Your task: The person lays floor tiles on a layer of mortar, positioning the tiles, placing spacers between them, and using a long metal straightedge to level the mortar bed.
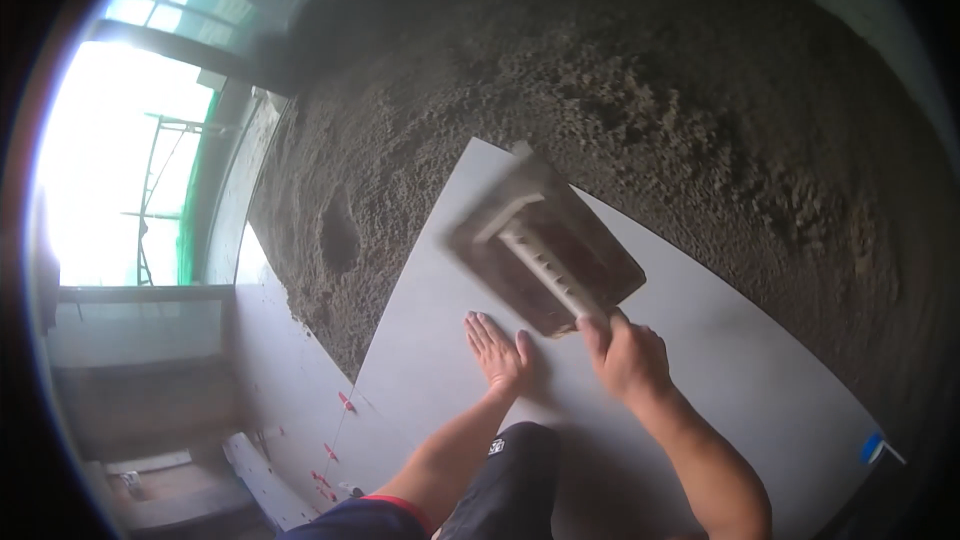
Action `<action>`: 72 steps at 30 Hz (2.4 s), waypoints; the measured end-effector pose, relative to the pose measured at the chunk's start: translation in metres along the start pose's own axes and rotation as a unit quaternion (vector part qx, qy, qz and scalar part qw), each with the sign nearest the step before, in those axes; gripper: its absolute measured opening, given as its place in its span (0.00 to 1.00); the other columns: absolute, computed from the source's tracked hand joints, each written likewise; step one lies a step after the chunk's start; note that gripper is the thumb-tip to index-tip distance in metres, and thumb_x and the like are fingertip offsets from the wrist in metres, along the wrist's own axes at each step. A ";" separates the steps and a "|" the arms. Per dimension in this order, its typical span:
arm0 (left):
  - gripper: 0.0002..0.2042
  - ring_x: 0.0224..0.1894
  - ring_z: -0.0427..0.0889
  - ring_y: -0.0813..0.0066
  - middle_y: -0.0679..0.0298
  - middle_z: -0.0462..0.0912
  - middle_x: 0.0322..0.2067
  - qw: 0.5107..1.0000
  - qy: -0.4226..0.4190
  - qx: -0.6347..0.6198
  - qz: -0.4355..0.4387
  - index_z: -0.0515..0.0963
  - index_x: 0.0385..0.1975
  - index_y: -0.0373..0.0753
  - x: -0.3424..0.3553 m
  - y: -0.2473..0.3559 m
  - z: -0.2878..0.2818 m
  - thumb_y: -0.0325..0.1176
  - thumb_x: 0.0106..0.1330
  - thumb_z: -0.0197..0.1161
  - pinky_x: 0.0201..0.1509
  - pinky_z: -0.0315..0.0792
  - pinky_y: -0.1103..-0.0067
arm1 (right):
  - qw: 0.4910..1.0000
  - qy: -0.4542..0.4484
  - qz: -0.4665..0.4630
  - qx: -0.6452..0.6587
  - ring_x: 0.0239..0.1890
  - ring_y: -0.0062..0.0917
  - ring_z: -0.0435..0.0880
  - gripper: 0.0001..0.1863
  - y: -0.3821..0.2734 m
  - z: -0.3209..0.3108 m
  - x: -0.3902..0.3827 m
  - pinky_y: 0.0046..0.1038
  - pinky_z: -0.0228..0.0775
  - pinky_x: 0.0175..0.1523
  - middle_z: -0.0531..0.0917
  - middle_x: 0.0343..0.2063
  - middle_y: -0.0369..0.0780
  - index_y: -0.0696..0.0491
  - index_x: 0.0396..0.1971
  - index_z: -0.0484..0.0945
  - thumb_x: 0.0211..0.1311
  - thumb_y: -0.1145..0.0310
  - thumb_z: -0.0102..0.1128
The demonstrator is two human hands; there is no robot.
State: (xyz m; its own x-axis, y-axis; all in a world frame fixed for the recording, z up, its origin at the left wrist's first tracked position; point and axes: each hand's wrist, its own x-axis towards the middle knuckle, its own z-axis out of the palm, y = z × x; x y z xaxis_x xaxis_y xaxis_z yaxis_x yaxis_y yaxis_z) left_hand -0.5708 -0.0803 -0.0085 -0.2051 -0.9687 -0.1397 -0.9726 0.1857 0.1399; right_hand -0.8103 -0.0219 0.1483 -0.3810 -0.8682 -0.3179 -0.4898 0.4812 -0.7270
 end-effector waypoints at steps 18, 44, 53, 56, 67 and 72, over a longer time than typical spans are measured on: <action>0.38 0.73 0.38 0.42 0.35 0.46 0.68 0.992 0.017 -0.121 -0.021 0.51 0.64 0.17 0.005 -0.015 -0.006 0.47 0.65 0.47 0.75 0.30 0.58 | 0.986 0.004 0.133 -0.100 0.33 0.42 0.85 0.44 0.049 0.103 0.063 0.41 0.70 0.36 0.81 0.23 0.57 0.69 0.26 0.78 0.65 0.34 0.40; 0.41 0.74 0.41 0.49 0.42 0.46 0.70 0.983 -0.066 -0.062 0.159 0.51 0.67 0.24 -0.125 -0.413 -0.061 0.58 0.67 0.43 0.75 0.35 0.63 | 0.911 0.103 0.368 0.156 0.03 0.17 0.57 0.34 0.052 0.178 -0.189 0.22 0.47 0.07 0.57 0.05 0.29 0.44 0.15 0.61 0.58 0.26 0.43; 0.44 0.74 0.41 0.51 0.43 0.47 0.70 0.972 -0.074 -0.123 0.186 0.52 0.67 0.24 -0.129 -0.430 -0.057 0.63 0.66 0.42 0.75 0.37 0.63 | 0.930 0.149 0.312 0.123 0.06 0.11 0.55 0.27 -0.131 0.130 -0.133 0.16 0.42 0.10 0.60 0.10 0.26 0.45 0.32 0.71 0.64 0.34 0.45; 0.44 0.74 0.42 0.51 0.44 0.47 0.70 0.971 -0.071 -0.130 0.186 0.52 0.66 0.24 -0.129 -0.430 -0.056 0.63 0.66 0.42 0.75 0.37 0.64 | 0.935 0.247 0.196 0.163 0.09 0.11 0.57 0.23 -0.120 0.163 -0.113 0.15 0.45 0.11 0.61 0.12 0.25 0.45 0.30 0.69 0.69 0.40 0.45; 0.51 0.73 0.44 0.44 0.39 0.49 0.69 0.958 -0.160 -0.143 0.192 0.53 0.65 0.22 -0.198 -0.472 -0.039 0.68 0.59 0.52 0.73 0.38 0.58 | 0.962 0.034 0.268 0.029 0.05 0.16 0.55 0.33 -0.066 0.293 -0.130 0.24 0.47 0.10 0.56 0.07 0.29 0.47 0.12 0.56 0.68 0.36 0.39; 0.48 0.73 0.45 0.43 0.39 0.49 0.69 0.969 -0.125 -0.082 0.197 0.53 0.66 0.25 -0.219 -0.478 -0.040 0.62 0.60 0.56 0.73 0.40 0.58 | 0.963 0.044 0.254 0.083 0.07 0.13 0.56 0.31 -0.059 0.279 -0.128 0.24 0.44 0.12 0.59 0.09 0.27 0.45 0.12 0.59 0.67 0.36 0.44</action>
State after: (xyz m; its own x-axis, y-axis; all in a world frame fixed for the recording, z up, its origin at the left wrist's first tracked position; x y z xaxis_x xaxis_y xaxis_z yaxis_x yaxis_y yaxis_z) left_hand -0.0565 0.0365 -0.0051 -0.5974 -0.7539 -0.2732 -0.7869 0.4854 0.3810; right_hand -0.5141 0.0270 0.0621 -0.6064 -0.5092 -0.6108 -0.0941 0.8087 -0.5807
